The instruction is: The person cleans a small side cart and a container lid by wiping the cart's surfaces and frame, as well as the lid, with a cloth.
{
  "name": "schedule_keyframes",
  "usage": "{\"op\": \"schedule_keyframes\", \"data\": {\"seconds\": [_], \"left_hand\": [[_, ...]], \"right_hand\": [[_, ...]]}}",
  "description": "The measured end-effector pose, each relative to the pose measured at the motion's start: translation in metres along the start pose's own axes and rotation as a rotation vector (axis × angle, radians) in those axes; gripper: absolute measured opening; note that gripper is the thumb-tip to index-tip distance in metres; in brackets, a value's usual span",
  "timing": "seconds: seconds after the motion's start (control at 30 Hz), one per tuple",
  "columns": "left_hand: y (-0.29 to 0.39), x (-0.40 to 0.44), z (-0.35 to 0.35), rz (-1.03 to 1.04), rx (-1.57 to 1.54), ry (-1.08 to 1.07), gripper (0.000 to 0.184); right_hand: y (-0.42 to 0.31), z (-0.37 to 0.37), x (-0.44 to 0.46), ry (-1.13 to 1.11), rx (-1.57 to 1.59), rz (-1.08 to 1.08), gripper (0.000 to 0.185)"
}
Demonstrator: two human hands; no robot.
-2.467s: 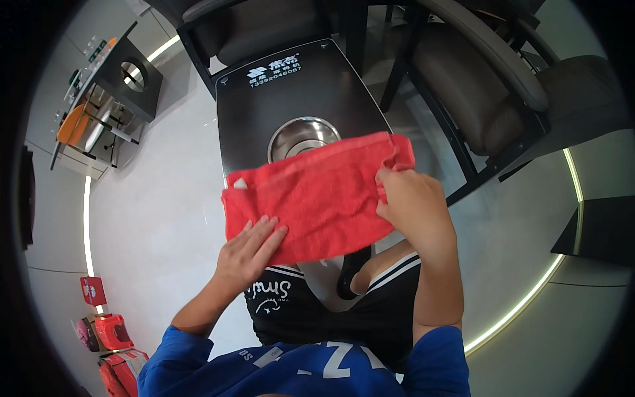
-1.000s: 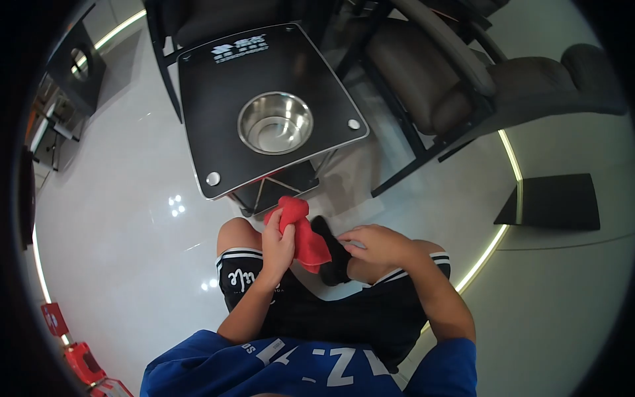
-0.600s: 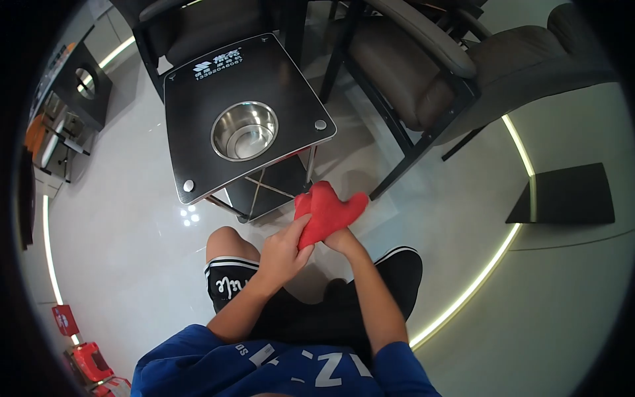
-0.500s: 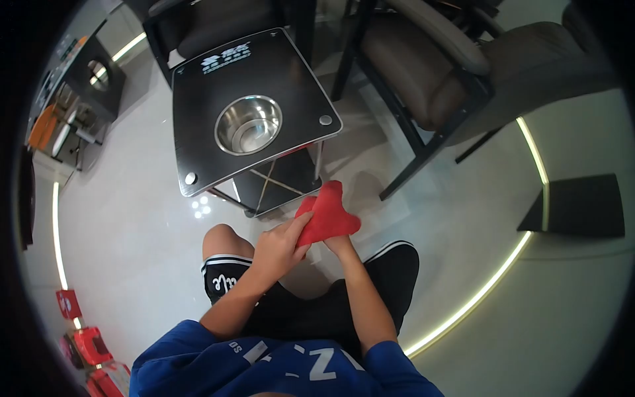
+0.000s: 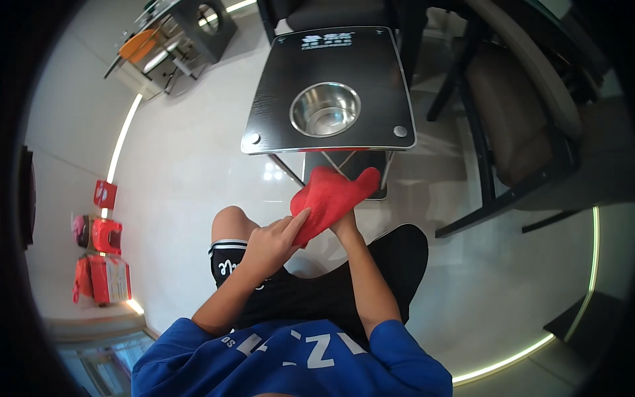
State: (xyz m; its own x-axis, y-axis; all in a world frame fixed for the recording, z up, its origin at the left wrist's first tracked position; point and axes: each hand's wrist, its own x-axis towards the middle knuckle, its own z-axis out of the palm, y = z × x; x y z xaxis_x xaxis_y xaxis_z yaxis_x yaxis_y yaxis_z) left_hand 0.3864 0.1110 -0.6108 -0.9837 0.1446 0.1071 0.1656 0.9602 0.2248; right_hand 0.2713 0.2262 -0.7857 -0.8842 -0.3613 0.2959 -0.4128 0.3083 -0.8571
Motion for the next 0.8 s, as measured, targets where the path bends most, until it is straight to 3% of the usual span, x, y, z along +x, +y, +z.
{"op": "schedule_keyframes", "data": {"seconds": [0.07, 0.13, 0.23, 0.27, 0.3, 0.33, 0.37, 0.4, 0.47, 0.53, 0.6, 0.63, 0.7, 0.8], "left_hand": [[0.001, 0.001, -0.002, -0.026, 0.103, -0.049, 0.071], [-0.011, 0.024, 0.036, -0.070, 0.095, -0.018, 0.070], [-0.003, 0.027, 0.038, -0.132, 0.073, -0.013, 0.067], [-0.002, 0.029, 0.038, -0.175, 0.029, -0.060, 0.066], [-0.002, 0.033, 0.033, -0.173, 0.031, -0.064, 0.066], [0.000, 0.038, 0.022, 0.017, 0.069, 0.056, 0.062], [-0.027, 0.066, 0.041, 0.203, 0.106, 0.175, 0.058], [-0.018, 0.063, 0.020, 0.197, 0.098, 0.172, 0.058], [-0.008, 0.053, -0.031, 0.340, -0.466, 0.120, 0.039], [0.011, 0.041, -0.062, 0.471, -0.807, 0.274, 0.024], [0.025, 0.043, -0.078, 0.732, -0.680, 0.438, 0.023], [0.035, 0.046, -0.088, 0.732, -0.677, 0.441, 0.023], [0.056, 0.056, -0.104, 0.847, -0.242, 0.551, 0.021], [0.073, 0.063, -0.116, 0.916, -0.198, 0.636, 0.016]], "right_hand": [[0.008, 0.013, 0.005, 0.085, 0.175, -0.075, 0.038], [0.030, 0.019, 0.028, -0.037, 1.241, 0.604, 0.043], [0.006, 0.016, 0.037, -0.151, 1.551, 0.740, 0.043], [0.004, 0.014, 0.038, -0.149, 1.558, 0.739, 0.043], [0.004, 0.012, 0.037, -0.197, 1.593, 0.605, 0.041], [0.006, 0.009, 0.036, -0.245, 1.619, 0.472, 0.040], [0.058, 0.037, 0.060, -0.246, 1.618, 0.478, 0.040], [0.076, 0.042, 0.056, -0.290, 1.518, 0.399, 0.044], [0.083, 0.046, 0.049, -0.332, 1.419, 0.320, 0.048], [0.082, 0.038, 0.048, -0.336, 1.451, 0.320, 0.048], [0.088, 0.029, 0.078, -0.341, 1.481, 0.310, 0.048], [0.091, 0.022, 0.073, -0.347, 1.496, 0.305, 0.048], [0.091, 0.011, 0.065, -0.367, 1.521, 0.291, 0.049], [0.092, 0.000, 0.068, -0.404, 1.544, 0.278, 0.049]]}}
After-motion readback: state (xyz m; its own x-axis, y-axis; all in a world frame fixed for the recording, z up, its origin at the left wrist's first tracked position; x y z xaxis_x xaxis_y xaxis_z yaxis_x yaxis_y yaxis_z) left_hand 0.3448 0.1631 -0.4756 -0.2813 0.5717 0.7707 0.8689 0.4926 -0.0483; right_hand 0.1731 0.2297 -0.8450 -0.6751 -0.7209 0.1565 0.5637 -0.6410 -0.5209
